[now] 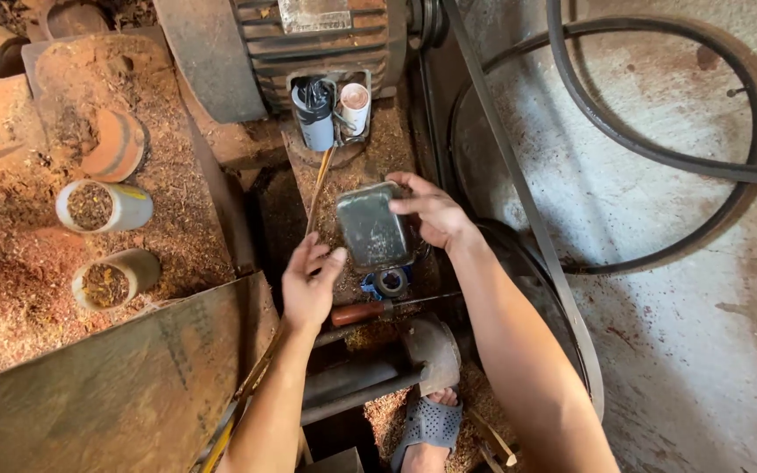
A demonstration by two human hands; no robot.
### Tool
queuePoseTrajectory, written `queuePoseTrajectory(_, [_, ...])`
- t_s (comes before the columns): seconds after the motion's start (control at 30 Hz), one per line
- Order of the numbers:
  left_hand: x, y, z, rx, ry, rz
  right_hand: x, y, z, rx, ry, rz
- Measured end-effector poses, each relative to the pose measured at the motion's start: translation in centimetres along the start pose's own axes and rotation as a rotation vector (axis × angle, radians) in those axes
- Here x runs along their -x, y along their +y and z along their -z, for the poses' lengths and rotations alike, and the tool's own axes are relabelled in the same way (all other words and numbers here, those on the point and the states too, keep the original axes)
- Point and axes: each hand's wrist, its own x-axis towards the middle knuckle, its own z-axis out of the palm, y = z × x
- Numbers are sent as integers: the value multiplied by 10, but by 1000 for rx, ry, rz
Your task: The person replaces a cylindrical capacitor on an electric motor of a woodworking machine. They unscrew and rewire the capacitor terminals inside the motor's junction box by hand, fit a strap around the new capacitor, mount the junction box cover back onto the motor, and finally handle a small white component near the machine.
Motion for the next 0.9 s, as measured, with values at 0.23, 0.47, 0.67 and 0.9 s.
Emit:
queuePoseTrajectory(0.23, [1, 51, -13, 40, -195, -300, 43, -41, -29, -353, -544, 296])
queuePoseTrajectory(0.47, [-41, 112, -15, -51, 12, -104, 25, -59, -57, -175, -307, 419])
queuePoseTrajectory(0.67, [-104, 130, -10, 132, 5, -189, 9, -76, -101, 129, 93, 643])
queuePoseTrajectory(0.9, [-149, 97, -11, 536, -155, -361, -5, -79, -122, 428, 433, 840])
